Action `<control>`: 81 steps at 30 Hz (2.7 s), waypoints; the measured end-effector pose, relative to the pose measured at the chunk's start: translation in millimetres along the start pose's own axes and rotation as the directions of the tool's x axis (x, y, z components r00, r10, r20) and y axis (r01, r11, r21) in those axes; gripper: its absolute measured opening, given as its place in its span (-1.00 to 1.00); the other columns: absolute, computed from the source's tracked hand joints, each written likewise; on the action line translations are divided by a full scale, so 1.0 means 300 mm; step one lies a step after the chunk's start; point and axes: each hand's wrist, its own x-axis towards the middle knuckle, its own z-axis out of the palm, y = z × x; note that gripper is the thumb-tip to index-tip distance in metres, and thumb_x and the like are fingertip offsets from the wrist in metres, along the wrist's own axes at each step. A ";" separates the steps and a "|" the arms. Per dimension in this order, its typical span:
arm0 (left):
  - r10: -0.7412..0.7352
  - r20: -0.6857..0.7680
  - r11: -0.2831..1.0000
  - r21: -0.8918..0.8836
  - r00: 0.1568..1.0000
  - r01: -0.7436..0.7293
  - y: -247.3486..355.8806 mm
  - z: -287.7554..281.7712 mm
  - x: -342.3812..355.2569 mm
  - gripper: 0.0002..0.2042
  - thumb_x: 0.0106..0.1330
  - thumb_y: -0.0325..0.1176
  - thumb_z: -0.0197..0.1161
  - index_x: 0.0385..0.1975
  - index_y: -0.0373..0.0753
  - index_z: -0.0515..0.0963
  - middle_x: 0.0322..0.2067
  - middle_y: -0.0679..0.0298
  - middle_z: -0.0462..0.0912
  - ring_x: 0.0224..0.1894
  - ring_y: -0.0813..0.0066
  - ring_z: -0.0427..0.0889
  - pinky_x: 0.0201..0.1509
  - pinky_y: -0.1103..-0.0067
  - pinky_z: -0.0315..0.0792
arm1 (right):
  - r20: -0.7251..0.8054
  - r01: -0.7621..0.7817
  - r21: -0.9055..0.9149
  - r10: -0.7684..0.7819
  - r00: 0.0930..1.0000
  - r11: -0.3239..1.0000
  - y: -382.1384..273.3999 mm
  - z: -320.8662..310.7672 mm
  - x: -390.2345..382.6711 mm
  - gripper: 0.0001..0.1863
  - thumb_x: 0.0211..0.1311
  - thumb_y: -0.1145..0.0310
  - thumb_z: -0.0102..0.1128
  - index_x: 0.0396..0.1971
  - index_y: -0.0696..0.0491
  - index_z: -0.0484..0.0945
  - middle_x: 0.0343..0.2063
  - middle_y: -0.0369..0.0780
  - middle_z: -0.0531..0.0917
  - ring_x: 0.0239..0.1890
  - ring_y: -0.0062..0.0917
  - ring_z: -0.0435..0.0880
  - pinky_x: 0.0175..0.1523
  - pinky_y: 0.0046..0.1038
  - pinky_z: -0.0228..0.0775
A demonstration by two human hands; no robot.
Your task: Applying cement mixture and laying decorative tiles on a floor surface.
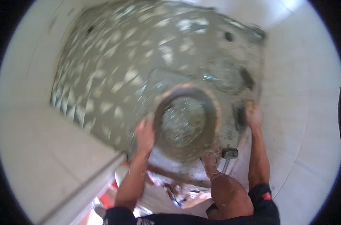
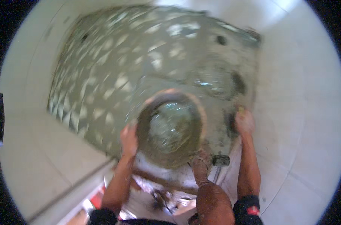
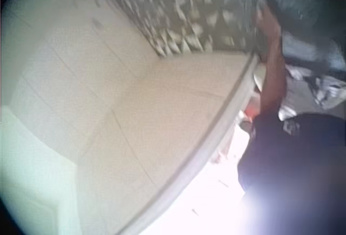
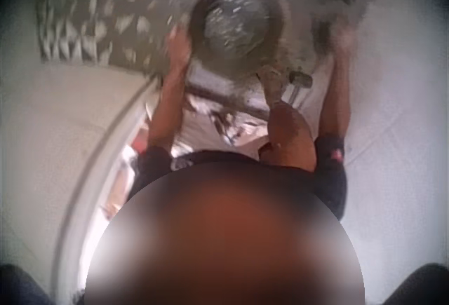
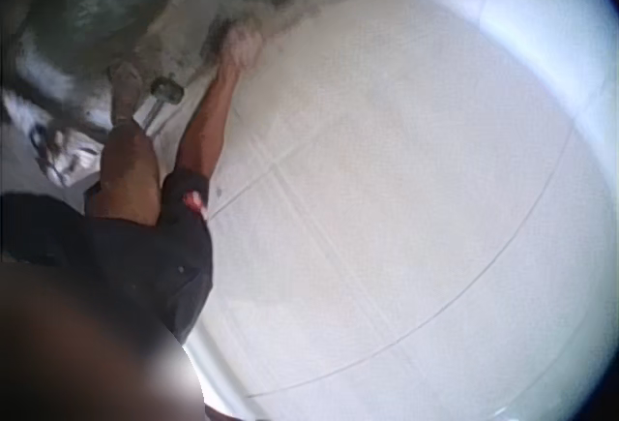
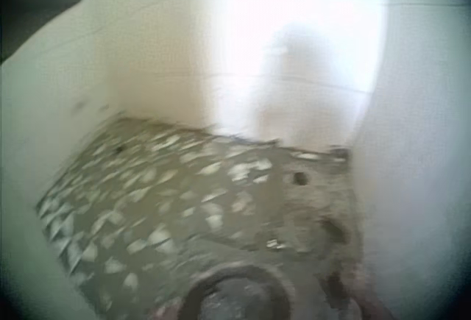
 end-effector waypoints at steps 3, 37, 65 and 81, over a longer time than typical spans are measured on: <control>-0.189 0.018 0.981 0.053 0.982 0.187 0.106 0.000 0.007 -0.61 0.40 -0.04 0.19 -0.15 -0.30 0.65 -0.64 0.10 0.52 -0.53 0.51 0.38 -0.41 0.42 0.36 | -0.073 0.220 0.016 -0.218 0.973 0.975 0.089 -0.018 -0.013 -0.45 0.27 0.17 0.13 0.19 0.17 0.49 -0.07 0.09 0.65 -0.02 0.02 0.63 0.06 -0.10 0.47; -0.769 0.156 0.323 -0.742 0.620 0.587 0.793 -0.014 -0.354 -0.59 0.25 0.07 0.37 -0.32 -0.20 0.57 -0.54 0.38 0.40 -0.56 0.55 0.40 -0.50 0.48 0.35 | 0.628 0.386 0.137 -0.381 0.678 0.912 -0.719 -0.686 -0.533 -0.49 0.27 0.12 0.13 0.14 0.11 0.50 -0.14 0.05 0.69 -0.08 0.11 0.63 0.05 -0.01 0.44; -0.935 -0.101 0.300 -0.734 0.339 0.609 1.288 -1.260 -1.471 -0.46 0.20 0.08 0.37 -0.17 -0.39 0.65 -0.22 0.04 0.68 -0.20 0.32 0.66 -0.22 0.41 0.51 | 0.854 -0.095 0.394 -0.326 0.405 0.914 -1.049 -1.637 -0.917 -0.73 0.34 0.34 0.25 0.00 -0.18 0.50 -0.48 -0.38 0.54 -0.57 -0.66 0.51 -0.59 -0.60 0.23; -0.943 -0.310 0.178 -0.779 -0.122 0.601 0.835 -1.670 -2.219 -0.49 0.18 0.11 0.34 -0.28 -0.33 0.56 -0.29 -0.03 0.69 -0.18 0.04 0.69 -0.06 0.26 0.51 | 0.854 0.377 0.048 -0.233 0.464 0.925 -1.330 -1.871 -0.966 -0.61 0.31 0.34 0.29 0.10 0.03 0.49 -0.46 -0.29 0.60 -0.60 -0.58 0.57 -0.55 -0.52 0.45</control>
